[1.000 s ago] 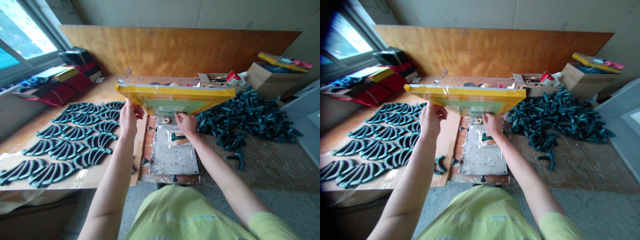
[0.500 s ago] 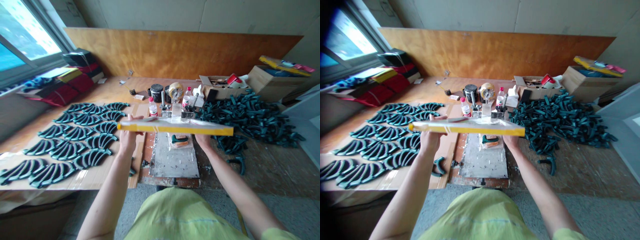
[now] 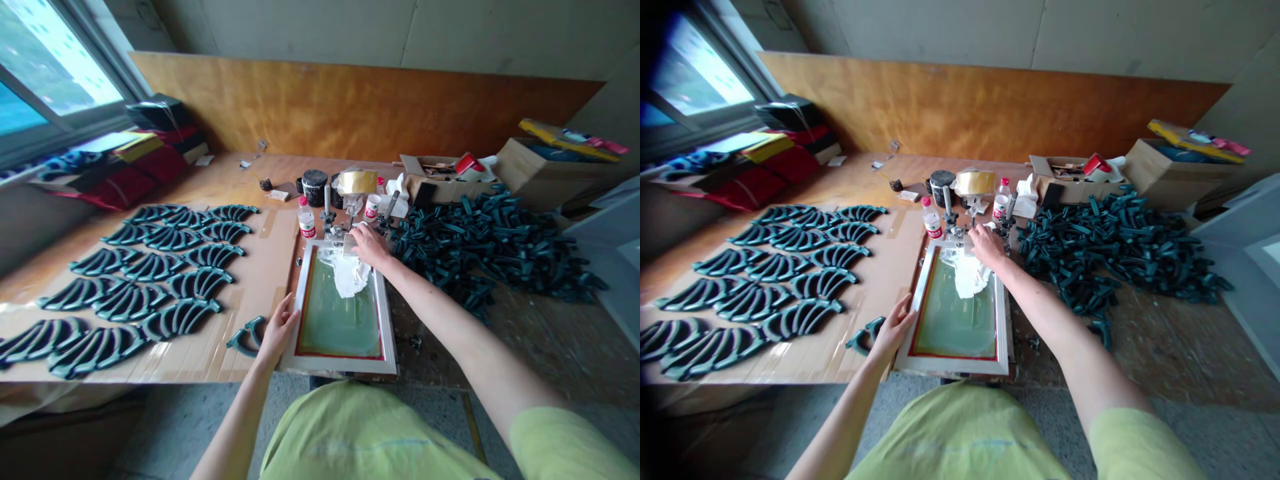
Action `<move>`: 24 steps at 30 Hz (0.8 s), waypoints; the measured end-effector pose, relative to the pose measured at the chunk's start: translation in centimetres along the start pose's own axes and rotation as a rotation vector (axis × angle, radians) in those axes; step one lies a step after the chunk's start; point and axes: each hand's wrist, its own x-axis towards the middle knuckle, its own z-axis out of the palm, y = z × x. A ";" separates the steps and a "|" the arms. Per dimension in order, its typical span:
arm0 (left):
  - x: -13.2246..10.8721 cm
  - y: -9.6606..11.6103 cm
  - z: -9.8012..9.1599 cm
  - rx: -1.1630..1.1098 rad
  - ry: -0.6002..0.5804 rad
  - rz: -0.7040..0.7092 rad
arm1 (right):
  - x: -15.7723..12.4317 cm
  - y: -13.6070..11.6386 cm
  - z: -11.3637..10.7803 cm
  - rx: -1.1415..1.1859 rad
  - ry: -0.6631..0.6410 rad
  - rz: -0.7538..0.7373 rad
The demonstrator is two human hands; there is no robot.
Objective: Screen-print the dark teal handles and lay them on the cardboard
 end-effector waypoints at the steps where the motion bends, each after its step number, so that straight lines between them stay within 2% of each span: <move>1: 0.2 -0.4 0.0 -0.016 0.001 0.025 | 0.3 -0.4 0.1 -0.021 -0.057 0.003; 4: 0.5 -1.3 -0.1 -0.053 -0.002 0.057 | 0.2 -0.9 0.1 -0.065 -0.209 0.029; 6: 0.5 -1.6 -0.2 -0.049 -0.007 0.048 | -0.3 -0.9 0.0 -0.098 -0.258 0.062; 12: 0.5 -1.8 -0.1 -0.043 -0.035 0.035 | -2.9 -1.1 0.9 -0.184 -0.215 0.172; 14: 0.5 -1.6 0.0 -0.046 -0.038 0.027 | -4.3 -1.6 1.5 -0.140 -0.225 0.092; 16: 0.4 -1.3 0.0 -0.045 -0.038 0.028 | -6.1 -2.0 1.6 -0.080 -0.248 -0.059; 20: 0.3 -1.2 0.0 -0.051 -0.036 0.029 | -8.6 -1.3 0.1 0.026 -0.284 -0.329; 22: 0.4 -1.4 0.0 -0.048 -0.029 0.033 | -8.4 -0.7 -0.6 0.054 -0.294 -0.374; 24: 0.4 -1.7 0.0 -0.040 -0.018 0.046 | -7.7 -0.5 -0.7 0.053 -0.273 -0.350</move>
